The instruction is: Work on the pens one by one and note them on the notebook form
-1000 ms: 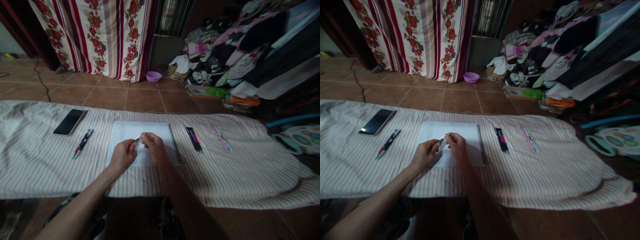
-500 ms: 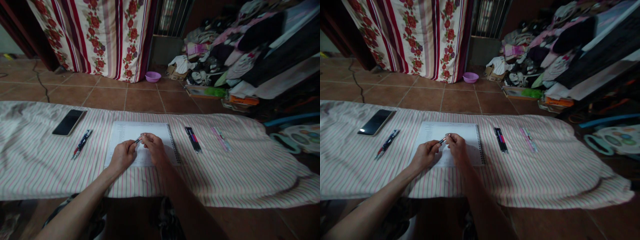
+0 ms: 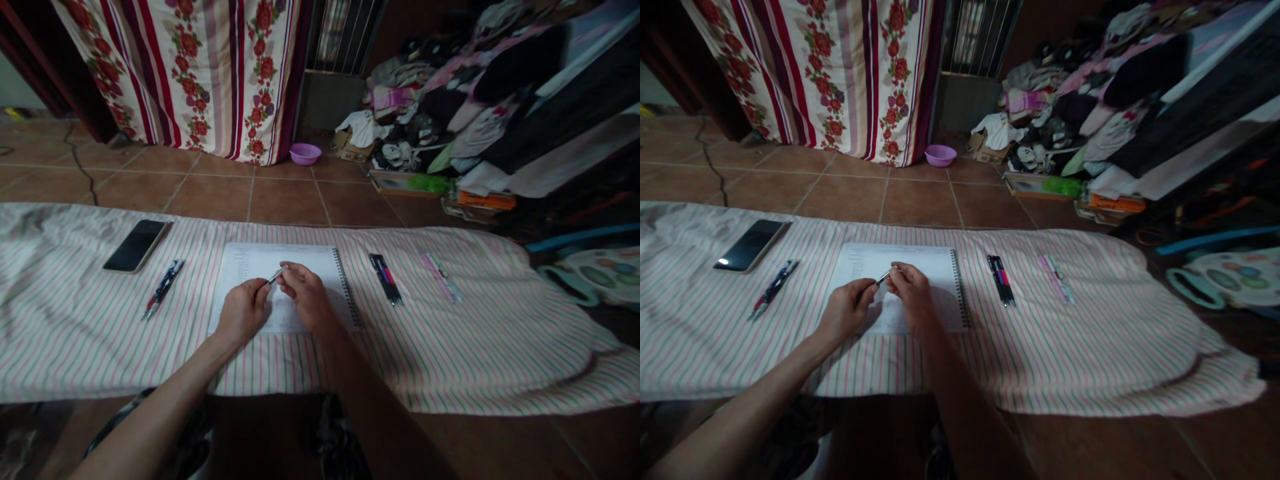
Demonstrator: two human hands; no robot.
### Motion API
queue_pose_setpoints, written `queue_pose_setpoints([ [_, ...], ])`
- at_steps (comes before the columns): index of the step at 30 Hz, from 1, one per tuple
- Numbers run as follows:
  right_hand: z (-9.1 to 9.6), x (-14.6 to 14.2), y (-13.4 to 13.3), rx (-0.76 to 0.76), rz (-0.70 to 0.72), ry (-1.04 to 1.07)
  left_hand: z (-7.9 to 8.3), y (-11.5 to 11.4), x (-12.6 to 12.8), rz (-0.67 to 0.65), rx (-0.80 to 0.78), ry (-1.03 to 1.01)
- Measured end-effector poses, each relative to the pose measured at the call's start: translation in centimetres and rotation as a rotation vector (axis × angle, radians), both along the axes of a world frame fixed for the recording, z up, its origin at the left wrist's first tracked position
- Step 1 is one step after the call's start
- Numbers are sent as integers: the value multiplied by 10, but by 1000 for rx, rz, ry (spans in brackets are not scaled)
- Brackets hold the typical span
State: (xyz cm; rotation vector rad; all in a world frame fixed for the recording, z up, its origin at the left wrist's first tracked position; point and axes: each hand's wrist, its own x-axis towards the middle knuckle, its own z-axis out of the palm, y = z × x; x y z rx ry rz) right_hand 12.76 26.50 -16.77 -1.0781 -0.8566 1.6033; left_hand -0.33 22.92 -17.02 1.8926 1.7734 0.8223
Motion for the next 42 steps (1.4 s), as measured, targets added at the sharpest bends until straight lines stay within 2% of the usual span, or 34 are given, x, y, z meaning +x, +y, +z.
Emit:
queue_pose_setpoints([
  [4,3,-1,-2,-17,-17,-71,-3,0,0,-17,60,113],
  [9,1,-1,-1,1,-37,-193,-4,0,0,-29,66,145],
  [16,-3,-2,1,24,-48,-195,-2,0,1,-44,38,127],
  [24,2,0,-1,30,-30,-164,4,0,2,-38,-25,62],
  [33,-3,1,1,79,-28,-242,4,0,2,-22,-79,-4],
  [38,-3,3,2,111,25,-277,4,0,2,-11,-85,-30],
  [42,0,2,-1,68,32,-237,3,0,1,0,-52,20],
])
